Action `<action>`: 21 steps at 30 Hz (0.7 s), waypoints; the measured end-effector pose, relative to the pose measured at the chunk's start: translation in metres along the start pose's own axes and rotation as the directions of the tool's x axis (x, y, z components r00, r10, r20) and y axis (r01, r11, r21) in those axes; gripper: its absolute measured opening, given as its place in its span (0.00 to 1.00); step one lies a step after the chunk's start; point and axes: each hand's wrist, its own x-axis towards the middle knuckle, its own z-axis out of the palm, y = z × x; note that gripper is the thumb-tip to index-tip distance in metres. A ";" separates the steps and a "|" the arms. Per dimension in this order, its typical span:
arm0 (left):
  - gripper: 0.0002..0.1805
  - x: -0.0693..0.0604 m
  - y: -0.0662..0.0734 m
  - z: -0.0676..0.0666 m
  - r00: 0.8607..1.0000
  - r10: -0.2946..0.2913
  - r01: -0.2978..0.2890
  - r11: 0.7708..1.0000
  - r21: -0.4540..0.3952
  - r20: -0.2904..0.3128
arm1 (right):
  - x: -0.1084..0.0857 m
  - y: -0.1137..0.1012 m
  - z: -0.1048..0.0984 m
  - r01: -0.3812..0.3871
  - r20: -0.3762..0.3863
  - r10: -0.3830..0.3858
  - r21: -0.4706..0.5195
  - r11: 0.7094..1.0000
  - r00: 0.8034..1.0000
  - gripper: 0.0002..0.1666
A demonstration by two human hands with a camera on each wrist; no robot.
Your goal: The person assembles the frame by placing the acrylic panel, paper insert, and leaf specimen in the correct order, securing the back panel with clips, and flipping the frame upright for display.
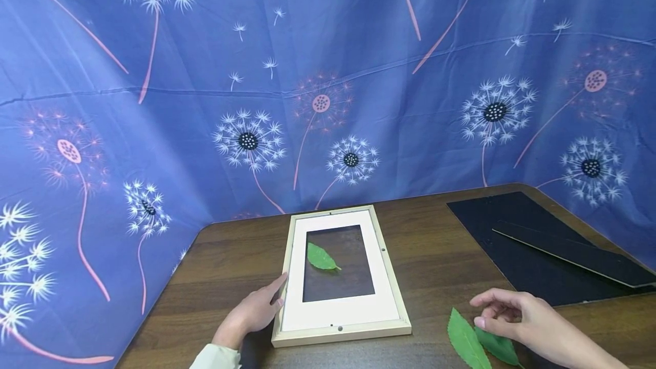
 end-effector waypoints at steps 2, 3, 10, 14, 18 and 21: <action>0.29 0.000 0.000 0.000 1.000 0.004 -0.004 1.000 -0.001 0.000 | -0.001 0.002 0.000 0.008 0.027 -0.008 0.017 1.000 1.000 0.17; 0.29 0.000 -0.001 0.000 1.000 0.007 -0.007 1.000 -0.001 -0.001 | -0.002 0.002 0.000 0.008 0.040 -0.009 0.018 1.000 0.999 0.17; 0.29 -0.001 0.000 0.000 1.000 0.009 -0.009 1.000 -0.007 -0.007 | -0.008 0.003 0.004 -0.004 0.099 -0.001 0.054 0.999 0.995 0.15; 0.29 -0.001 0.000 0.000 1.000 0.008 -0.008 1.000 -0.007 -0.007 | -0.011 0.005 0.009 -0.015 0.122 0.003 0.098 0.995 0.993 0.14; 0.29 -0.001 0.000 0.000 1.000 0.007 -0.007 1.000 -0.006 -0.009 | -0.014 0.007 0.015 -0.054 0.135 0.038 0.117 0.992 0.990 0.13; 0.29 -0.001 0.000 0.000 1.000 0.010 -0.010 1.000 -0.004 -0.013 | -0.016 0.007 0.019 -0.076 0.134 0.064 0.085 0.993 0.989 0.09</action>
